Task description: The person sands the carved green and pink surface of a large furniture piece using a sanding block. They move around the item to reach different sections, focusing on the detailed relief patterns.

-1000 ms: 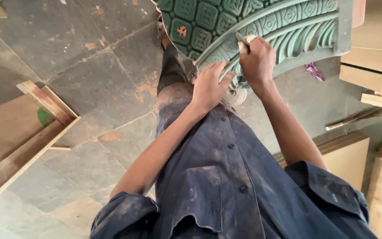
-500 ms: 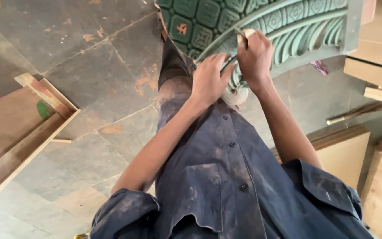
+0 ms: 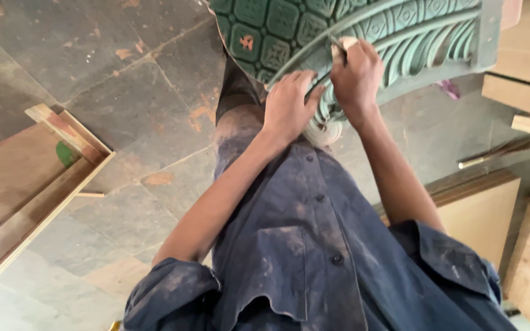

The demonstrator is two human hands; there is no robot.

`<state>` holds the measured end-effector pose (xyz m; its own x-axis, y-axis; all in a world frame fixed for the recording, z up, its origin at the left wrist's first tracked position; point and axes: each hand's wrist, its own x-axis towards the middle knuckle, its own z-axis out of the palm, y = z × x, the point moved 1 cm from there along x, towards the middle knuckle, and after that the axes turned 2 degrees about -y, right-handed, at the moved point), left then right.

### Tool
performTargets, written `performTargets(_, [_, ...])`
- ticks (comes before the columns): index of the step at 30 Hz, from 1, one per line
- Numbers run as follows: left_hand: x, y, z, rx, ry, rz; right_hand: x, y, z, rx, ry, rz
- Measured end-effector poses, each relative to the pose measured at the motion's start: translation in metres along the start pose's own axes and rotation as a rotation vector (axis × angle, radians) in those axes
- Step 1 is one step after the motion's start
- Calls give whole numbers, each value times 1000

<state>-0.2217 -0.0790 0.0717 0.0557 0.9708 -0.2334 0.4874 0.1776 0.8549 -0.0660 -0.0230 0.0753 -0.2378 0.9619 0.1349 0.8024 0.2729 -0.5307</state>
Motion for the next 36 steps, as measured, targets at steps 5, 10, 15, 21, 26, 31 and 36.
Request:
performTargets(5, [0, 0, -4, 6, 46, 34, -2, 8, 6, -94, -22, -73])
performTargets(10, [1, 1, -9, 20, -24, 31, -7, 8, 4, -49, -64, 2])
performTargets(15, [6, 4, -9, 48, -16, 58, -2, 2, 8, -39, -35, -9])
performTargets(21, [12, 4, -9, 228, 1, 191, -11, 3, -2, -39, -80, -6])
performTargets(26, [19, 2, -12, 447, -27, 333, -20, 8, -28, -67, -61, 104])
performTargets(31, [21, -2, -10, 478, -34, 316, 14, 19, -12, -4, 59, -12])
performTargets(36, [19, -6, -7, 461, -36, 342, 16, 25, -6, -86, -5, -81])
